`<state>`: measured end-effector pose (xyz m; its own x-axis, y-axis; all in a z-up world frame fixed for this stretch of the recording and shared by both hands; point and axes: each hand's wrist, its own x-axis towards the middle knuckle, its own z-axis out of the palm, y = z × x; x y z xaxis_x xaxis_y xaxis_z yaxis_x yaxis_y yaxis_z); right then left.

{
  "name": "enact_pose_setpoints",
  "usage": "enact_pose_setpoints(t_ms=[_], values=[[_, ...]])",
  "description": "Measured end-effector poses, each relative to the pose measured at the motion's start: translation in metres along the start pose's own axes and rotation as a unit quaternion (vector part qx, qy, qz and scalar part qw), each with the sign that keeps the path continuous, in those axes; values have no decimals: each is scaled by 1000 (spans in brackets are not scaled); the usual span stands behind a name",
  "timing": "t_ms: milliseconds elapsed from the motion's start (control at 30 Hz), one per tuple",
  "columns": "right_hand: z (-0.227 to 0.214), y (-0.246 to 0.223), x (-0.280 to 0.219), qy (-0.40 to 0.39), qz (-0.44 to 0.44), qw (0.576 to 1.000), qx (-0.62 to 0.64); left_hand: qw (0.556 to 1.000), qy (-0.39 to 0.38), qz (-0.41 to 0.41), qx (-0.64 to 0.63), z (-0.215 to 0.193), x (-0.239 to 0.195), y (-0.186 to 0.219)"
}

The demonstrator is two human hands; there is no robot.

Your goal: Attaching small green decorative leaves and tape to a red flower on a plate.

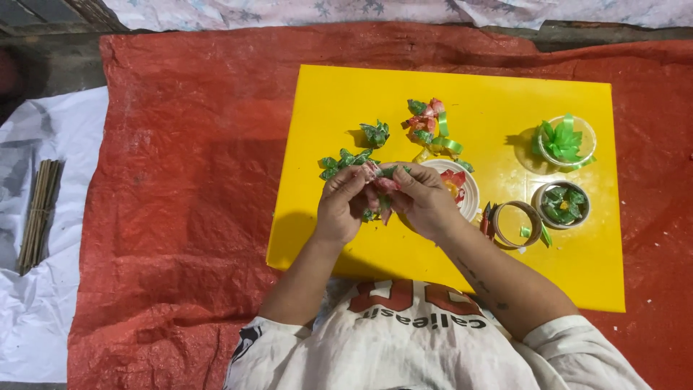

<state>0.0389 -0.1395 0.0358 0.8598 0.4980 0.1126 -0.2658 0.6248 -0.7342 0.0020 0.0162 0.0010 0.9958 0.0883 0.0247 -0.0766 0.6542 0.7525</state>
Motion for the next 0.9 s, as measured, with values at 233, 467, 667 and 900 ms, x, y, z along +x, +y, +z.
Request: enact_pose_setpoints(t_ms=[233, 467, 667, 900], values=[[26, -1, -17, 99, 27, 995, 17, 994, 25, -3, -108, 12, -14, -5], [25, 16, -24, 141, -14, 989, 29, 990, 30, 10, -134, 16, -16, 0], [18, -2, -23, 152, -18, 981, 117, 945, 6, 4, -326, -21, -3, 20], [13, -25, -1, 139, -43, 981, 128, 992, 28, 86, -91, -6, -4, 40]])
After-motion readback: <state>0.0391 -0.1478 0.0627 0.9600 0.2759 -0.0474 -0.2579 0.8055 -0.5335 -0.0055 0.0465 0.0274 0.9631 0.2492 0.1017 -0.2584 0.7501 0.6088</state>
